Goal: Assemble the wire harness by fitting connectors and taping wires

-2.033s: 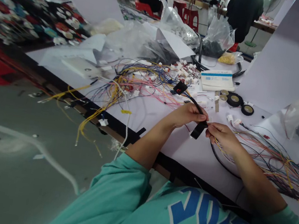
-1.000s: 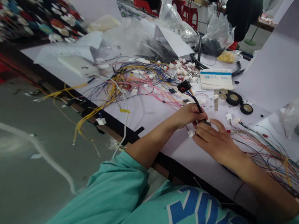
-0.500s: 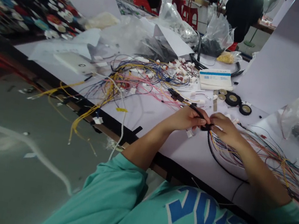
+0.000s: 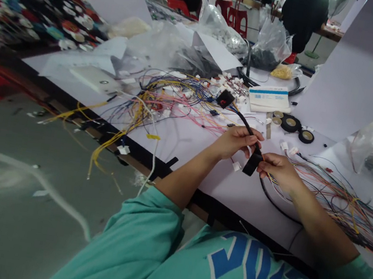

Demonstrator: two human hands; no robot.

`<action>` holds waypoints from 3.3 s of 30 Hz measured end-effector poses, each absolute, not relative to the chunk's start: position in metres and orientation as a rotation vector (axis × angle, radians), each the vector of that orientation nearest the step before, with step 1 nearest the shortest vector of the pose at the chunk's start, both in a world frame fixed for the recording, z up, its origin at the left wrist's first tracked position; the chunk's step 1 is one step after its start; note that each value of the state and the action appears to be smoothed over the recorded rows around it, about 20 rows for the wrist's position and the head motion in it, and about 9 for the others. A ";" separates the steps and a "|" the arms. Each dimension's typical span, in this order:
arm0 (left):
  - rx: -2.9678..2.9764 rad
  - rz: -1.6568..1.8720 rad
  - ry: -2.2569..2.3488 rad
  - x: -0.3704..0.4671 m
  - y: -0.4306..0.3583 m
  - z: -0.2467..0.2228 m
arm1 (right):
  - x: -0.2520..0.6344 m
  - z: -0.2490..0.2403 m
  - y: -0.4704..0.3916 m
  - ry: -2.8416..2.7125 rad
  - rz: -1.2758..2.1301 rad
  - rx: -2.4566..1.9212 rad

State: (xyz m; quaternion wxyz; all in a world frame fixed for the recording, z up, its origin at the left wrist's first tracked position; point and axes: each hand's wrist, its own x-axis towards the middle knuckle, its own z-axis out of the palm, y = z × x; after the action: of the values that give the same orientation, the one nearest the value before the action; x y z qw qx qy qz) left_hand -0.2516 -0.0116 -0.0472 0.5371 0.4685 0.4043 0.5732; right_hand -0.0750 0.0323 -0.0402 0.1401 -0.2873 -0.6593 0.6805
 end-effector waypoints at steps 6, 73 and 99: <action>1.184 1.189 1.010 -0.246 -0.012 -0.047 | -0.076 -0.058 0.033 -1.873 1.812 -0.942; 0.896 1.181 1.084 -0.252 -0.002 -0.056 | 0.023 -0.045 0.052 -2.414 1.997 -1.021; 1.198 1.067 1.020 -0.239 -0.024 -0.033 | -0.032 -0.009 0.028 -2.847 0.218 -0.582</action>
State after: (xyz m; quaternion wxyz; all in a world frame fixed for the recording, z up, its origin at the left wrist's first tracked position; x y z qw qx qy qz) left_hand -0.2385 -0.0239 -0.0332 0.5814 0.5126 0.4366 0.4567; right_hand -0.0316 0.0277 -0.0095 0.1134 -0.1984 -0.9707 0.0742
